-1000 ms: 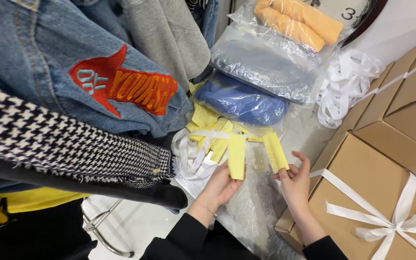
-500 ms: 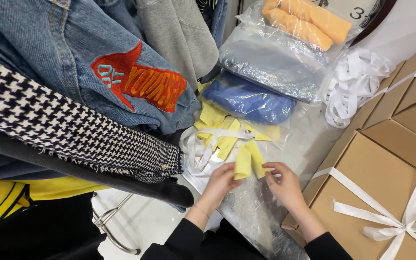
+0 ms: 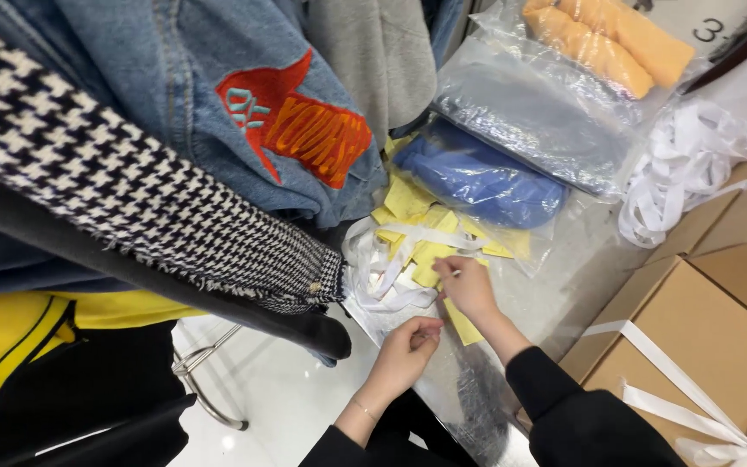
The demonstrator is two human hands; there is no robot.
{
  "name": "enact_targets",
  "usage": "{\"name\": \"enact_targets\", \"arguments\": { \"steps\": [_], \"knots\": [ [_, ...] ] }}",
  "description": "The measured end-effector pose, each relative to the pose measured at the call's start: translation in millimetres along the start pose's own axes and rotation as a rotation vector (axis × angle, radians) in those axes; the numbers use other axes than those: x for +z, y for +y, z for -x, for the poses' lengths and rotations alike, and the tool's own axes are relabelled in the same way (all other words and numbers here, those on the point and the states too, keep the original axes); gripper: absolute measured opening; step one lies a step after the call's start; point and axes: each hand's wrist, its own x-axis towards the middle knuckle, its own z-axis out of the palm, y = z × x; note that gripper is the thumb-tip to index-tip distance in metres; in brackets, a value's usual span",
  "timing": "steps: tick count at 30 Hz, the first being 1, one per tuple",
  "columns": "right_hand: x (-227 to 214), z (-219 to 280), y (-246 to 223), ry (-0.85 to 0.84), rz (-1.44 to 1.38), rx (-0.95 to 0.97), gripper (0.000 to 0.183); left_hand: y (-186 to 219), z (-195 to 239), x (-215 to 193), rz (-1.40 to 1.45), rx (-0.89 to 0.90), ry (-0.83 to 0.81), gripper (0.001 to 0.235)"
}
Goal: The person ties a white ribbon into a bow on a brown cardboard box. They then pick up a yellow sticky note, place it on the box, and write on it with a pencil.
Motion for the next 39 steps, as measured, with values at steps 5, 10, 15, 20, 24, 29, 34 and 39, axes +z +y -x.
{"name": "enact_targets", "arguments": {
  "steps": [5, 10, 15, 20, 24, 29, 34, 39],
  "knots": [
    [-36, 43, -7, 0.196, -0.168, -0.060, 0.027, 6, 16, -19, 0.096, -0.038, 0.136, 0.020],
    [-54, 72, 7, 0.132, -0.452, 0.011, 0.027, 35, 18, -13, 0.055, 0.047, 0.150, 0.034],
    [-42, 62, 59, -0.219, -1.382, 0.545, 0.008, 76, 13, -5, -0.086, 0.408, 0.109, 0.062],
    [-55, 77, 48, -0.289, -1.522, 0.647, 0.020, 67, -4, -2, -0.166, 0.369, 0.072, 0.055],
    [-66, 87, 40, -0.376, -1.472, 0.625, 0.018, 63, -1, 0, -0.287, 0.400, 0.144, 0.048],
    [-54, 70, 100, -0.582, -1.447, 0.485, 0.028, 66, 5, -3, -0.231, 0.378, 0.146, 0.050],
    [-54, 65, 124, -0.670, -1.379, 0.420, 0.028, 43, -11, -2, 0.127, 0.265, 0.109, 0.051],
    [-66, 80, 93, -0.567, -1.201, 0.443, 0.025, 45, -15, 5, 0.367, 0.278, -0.082, 0.038]
  ]
}}
